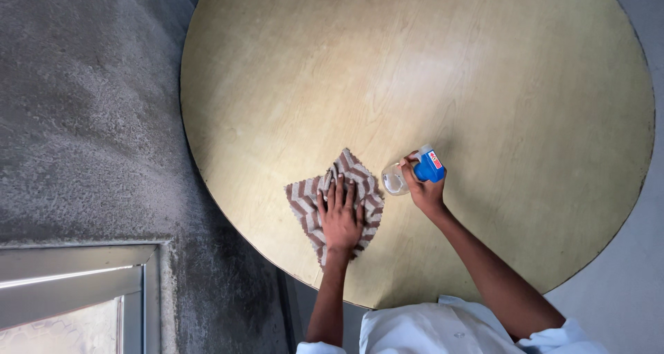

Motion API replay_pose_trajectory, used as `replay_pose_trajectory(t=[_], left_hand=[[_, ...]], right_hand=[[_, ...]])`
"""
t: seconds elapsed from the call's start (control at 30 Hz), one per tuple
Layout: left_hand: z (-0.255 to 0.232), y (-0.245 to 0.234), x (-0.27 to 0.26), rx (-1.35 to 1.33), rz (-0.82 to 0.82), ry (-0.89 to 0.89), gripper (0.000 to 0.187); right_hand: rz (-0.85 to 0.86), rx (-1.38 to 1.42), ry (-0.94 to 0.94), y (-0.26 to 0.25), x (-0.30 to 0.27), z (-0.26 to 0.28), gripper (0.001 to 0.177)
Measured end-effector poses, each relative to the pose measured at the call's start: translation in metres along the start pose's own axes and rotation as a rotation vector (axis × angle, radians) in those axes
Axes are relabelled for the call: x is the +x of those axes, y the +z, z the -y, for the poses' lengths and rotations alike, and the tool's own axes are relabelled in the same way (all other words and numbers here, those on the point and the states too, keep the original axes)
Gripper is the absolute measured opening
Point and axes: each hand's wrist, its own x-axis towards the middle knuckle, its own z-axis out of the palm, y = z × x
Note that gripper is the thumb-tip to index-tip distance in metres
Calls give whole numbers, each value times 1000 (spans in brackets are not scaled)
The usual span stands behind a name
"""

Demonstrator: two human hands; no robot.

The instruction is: The person wipes a large round wooden table with a striped cloth while holding a blue spray bottle. They repeatedly spray the surface and wipe in circular and back-and-forth motions across the table.

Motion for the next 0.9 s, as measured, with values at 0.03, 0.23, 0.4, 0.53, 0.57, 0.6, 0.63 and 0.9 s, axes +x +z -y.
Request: replay_pose_trajectory(t=[0.03, 0.23, 0.4, 0.53, 0.57, 0.6, 0.63, 0.9], left_hand=[[5, -2, -4, 20, -16, -7, 55], [65, -18, -12, 179, -116, -145, 55], [136, -41, -1, 379, -151, -390, 61], [157, -39, 12, 407, -180, -501, 62], [154, -31, 20, 423, -181, -515, 63], [150, -24, 24, 439, -182, -529, 63], [143, -17, 24, 406, -223, -474, 63], [20, 17, 25, 162, -111, -136, 56]], right_hand=[[-8, 7, 11, -1, -1, 0, 12], [1, 8, -3, -11, 1, -1, 13], [9, 23, 36, -7, 0, 1, 14], [29, -83, -57, -3, -2, 3, 13], [30, -84, -53, -2, -2, 3, 13], [31, -86, -48, -1, -2, 2, 13], [31, -88, -43, 0, -3, 2, 14], [34, -60, -28, -1, -2, 0, 13]])
